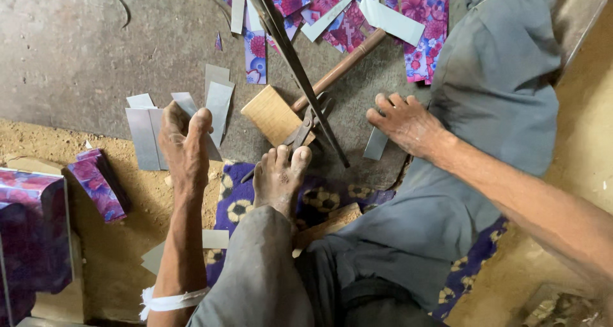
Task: The person sits on the floor and cuts gray paper sheets into strips with large hand shears, trimming the edges of each piece. The cut pieces are stacked into piles beside a stack of finished decorated sheets, and the person briefly uses a hammer on a piece partway through.
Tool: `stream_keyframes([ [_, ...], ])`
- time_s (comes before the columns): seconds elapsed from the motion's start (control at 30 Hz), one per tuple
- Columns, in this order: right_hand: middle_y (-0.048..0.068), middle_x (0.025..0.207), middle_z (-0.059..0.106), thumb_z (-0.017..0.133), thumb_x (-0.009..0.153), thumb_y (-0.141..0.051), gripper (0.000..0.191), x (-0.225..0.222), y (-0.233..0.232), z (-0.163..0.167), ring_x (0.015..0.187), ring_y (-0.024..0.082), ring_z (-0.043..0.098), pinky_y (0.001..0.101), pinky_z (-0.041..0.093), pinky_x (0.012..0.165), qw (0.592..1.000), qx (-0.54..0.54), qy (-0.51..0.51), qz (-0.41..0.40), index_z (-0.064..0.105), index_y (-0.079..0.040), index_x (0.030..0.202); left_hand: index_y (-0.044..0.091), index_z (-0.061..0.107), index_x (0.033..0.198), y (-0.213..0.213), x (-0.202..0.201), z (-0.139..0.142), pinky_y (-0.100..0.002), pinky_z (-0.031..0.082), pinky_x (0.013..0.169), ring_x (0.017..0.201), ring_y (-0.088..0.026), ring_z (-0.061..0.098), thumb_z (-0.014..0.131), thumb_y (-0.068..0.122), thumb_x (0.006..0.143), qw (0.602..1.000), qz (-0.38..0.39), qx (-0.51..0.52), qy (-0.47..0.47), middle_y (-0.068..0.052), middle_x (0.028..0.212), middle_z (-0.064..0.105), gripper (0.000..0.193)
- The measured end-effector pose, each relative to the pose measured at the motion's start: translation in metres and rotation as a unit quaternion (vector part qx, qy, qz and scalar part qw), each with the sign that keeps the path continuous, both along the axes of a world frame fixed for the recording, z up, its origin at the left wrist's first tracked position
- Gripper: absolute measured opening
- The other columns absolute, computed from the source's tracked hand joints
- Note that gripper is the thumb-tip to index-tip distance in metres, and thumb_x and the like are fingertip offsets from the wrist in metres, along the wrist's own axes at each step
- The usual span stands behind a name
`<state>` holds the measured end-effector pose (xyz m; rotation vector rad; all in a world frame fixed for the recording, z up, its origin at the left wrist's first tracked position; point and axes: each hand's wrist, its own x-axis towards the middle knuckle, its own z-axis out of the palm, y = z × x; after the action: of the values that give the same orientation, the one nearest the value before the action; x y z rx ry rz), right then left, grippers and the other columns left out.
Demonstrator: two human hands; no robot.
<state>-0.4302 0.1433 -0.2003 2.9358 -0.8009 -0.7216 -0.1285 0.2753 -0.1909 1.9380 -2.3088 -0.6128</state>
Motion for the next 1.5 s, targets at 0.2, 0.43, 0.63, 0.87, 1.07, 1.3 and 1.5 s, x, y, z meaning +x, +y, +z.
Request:
stream_keyframes([
  [0.2, 0.004, 0.11, 0.047, 0.067, 0.083, -0.024, 0.022, -0.003, 0.003, -0.001, 0.11, 0.024, 0.047, 0.0395, 0.035, 0.086, 0.998, -0.024, -0.026, 0.055, 0.051, -0.02, 0.098, 0.021, 0.053, 0.12, -0.012, -0.008, 0.016, -0.046, 0.049, 0.075, 0.097, -0.031, 0.056, 0.065, 0.018, 0.083, 1.0, 0.008, -0.014, 0.024, -0.008, 0.105, 0.054, 0.039],
  [0.43, 0.001, 0.12, 0.052, 0.066, 0.07, -0.019, 0.047, 0.007, 0.015, -0.002, 0.117, 0.023, 0.047, 0.0383, 0.038, 0.088, 0.993, 0.051, -0.014, 0.109, 0.059, -0.024, 0.116, 0.004, 0.06, 0.117, -0.08, 0.091, 0.051, -0.03, 0.051, 0.075, 0.082, -0.013, 0.058, 0.065, 0.027, 0.1, 0.786, 0.401, 0.064, 0.466, -0.004, 0.094, 0.065, 0.029],
  [0.63, 0.001, 0.126, 0.052, 0.067, 0.074, -0.02, 0.035, 0.008, 0.01, -0.003, 0.123, 0.025, 0.047, 0.0403, 0.037, 0.093, 0.985, 0.057, 0.042, 0.159, 0.06, -0.022, 0.108, -0.002, 0.061, 0.123, -0.058, 0.13, -0.012, -0.027, 0.048, 0.078, 0.086, -0.01, 0.057, 0.069, 0.027, 0.099, 0.787, 0.407, 0.029, 0.464, -0.002, 0.095, 0.062, 0.039],
  [0.87, -0.001, 0.094, 0.051, 0.064, 0.088, -0.022, 0.017, 0.003, 0.014, -0.006, 0.103, 0.021, 0.051, 0.0384, 0.039, 0.087, 0.995, 0.035, -0.039, 0.086, 0.061, -0.018, 0.105, -0.003, 0.057, 0.129, -0.058, 0.122, -0.012, -0.027, 0.052, 0.085, 0.094, -0.011, 0.06, 0.069, 0.027, 0.098, 0.778, 0.392, 0.022, 0.49, -0.003, 0.106, 0.065, 0.045],
  [1.07, -0.003, 0.1, 0.053, 0.066, 0.075, -0.02, 0.023, 0.0, 0.008, -0.009, 0.105, 0.019, 0.054, 0.0371, 0.042, 0.082, 0.991, 0.057, 0.035, 0.118, 0.059, -0.022, 0.097, -0.001, 0.061, 0.123, -0.064, 0.111, 0.013, -0.031, 0.049, 0.076, 0.085, -0.014, 0.058, 0.068, 0.029, 0.098, 0.786, 0.417, 0.054, 0.454, -0.007, 0.097, 0.065, 0.04],
  [1.3, 0.0, 0.116, 0.057, 0.069, 0.07, -0.021, 0.048, 0.009, 0.013, -0.004, 0.105, 0.02, 0.054, 0.0366, 0.043, 0.083, 0.985, 0.068, -0.072, 0.141, 0.057, -0.024, 0.117, 0.021, 0.05, 0.126, -0.02, -0.002, 0.039, -0.042, 0.049, 0.082, 0.104, -0.029, 0.055, 0.077, 0.013, 0.069, 0.999, -0.027, 0.035, 0.002, -0.008, 0.113, 0.054, 0.063],
  [1.5, -0.001, 0.112, 0.056, 0.071, 0.071, -0.014, 0.042, 0.015, 0.009, -0.004, 0.11, 0.02, 0.054, 0.035, 0.043, 0.086, 0.986, 0.08, -0.017, 0.147, 0.058, -0.02, 0.111, 0.021, 0.047, 0.129, -0.008, 0.008, 0.025, -0.042, 0.048, 0.083, 0.106, -0.03, 0.054, 0.074, 0.018, 0.054, 0.998, -0.044, 0.049, -0.004, -0.008, 0.113, 0.052, 0.08],
])
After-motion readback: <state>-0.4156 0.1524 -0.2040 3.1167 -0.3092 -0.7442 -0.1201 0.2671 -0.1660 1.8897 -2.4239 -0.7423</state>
